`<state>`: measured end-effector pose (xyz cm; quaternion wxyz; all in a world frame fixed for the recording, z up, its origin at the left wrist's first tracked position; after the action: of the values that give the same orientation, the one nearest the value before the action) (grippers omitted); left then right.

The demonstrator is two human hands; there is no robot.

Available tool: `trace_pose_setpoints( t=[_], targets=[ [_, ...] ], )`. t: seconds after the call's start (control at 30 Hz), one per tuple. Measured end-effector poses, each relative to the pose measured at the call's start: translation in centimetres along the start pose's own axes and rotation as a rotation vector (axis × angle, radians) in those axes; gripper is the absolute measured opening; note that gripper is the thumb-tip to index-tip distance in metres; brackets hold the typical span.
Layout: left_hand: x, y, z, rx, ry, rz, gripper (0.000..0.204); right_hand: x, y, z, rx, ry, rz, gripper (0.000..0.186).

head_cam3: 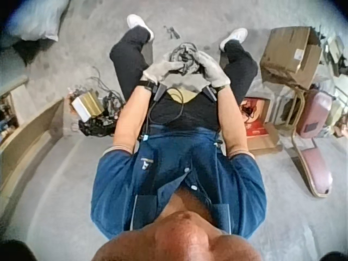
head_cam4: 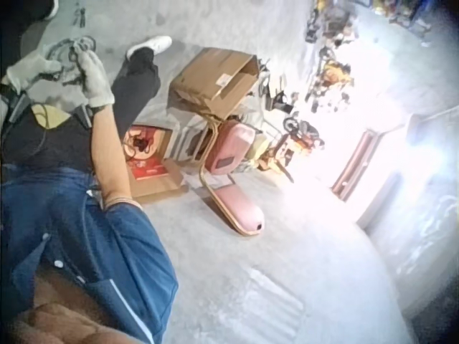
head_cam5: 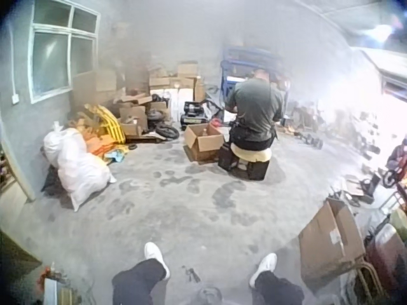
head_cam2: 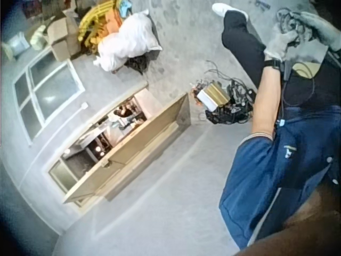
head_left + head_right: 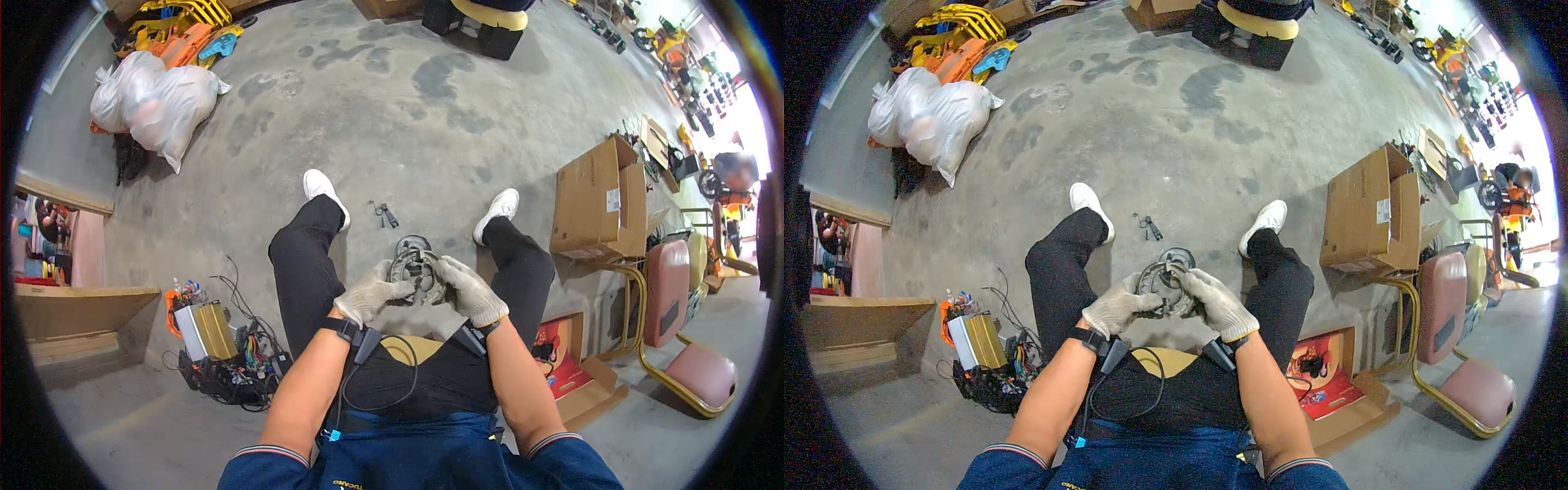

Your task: Inspecting and manipulating motorcycle clutch or brake components.

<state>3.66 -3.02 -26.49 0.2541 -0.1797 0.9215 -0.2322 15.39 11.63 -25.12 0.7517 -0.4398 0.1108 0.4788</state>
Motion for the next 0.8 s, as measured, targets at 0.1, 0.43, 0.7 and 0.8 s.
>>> trace_pose_setpoints(
  t=[0.1,0.43,0.7,0.8],
  targets=[
    [0.4,-0.1,0.4,0.054,0.040,-0.071,0.061,0.2,-0.3,0.2,-0.029,-0.164,-0.027,0.048],
    [-0.1,-0.4,-0.7,-0.003,0.057,-0.042,0.058,0.1,-0.6,0.1,0.010,-0.155,0.006,0.051],
    [-0.4,-0.3,-1.1,-0.103,-0.070,0.040,0.054,-0.4,-0.9,0.7,-0.086,-0.204,0.085,0.058],
    [0.0,-0.2,-0.5,-0.050,-0.062,-0.027,0.049,-1.1,-1.6,1.2,-0.059,-0.177,0.059,0.052]
  ],
)
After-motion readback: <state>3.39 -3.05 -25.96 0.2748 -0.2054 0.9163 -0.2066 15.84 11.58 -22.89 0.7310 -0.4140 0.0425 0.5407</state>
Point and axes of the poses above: each hand's wrist, its own y-axis towards the middle knuckle, its own x-axis out of the back of the hand, z = x × y, the point moved 5 cm from there along y, towards the middle knuckle, and after that the axes turned 10 degrees about y, right-handed, at the moved point
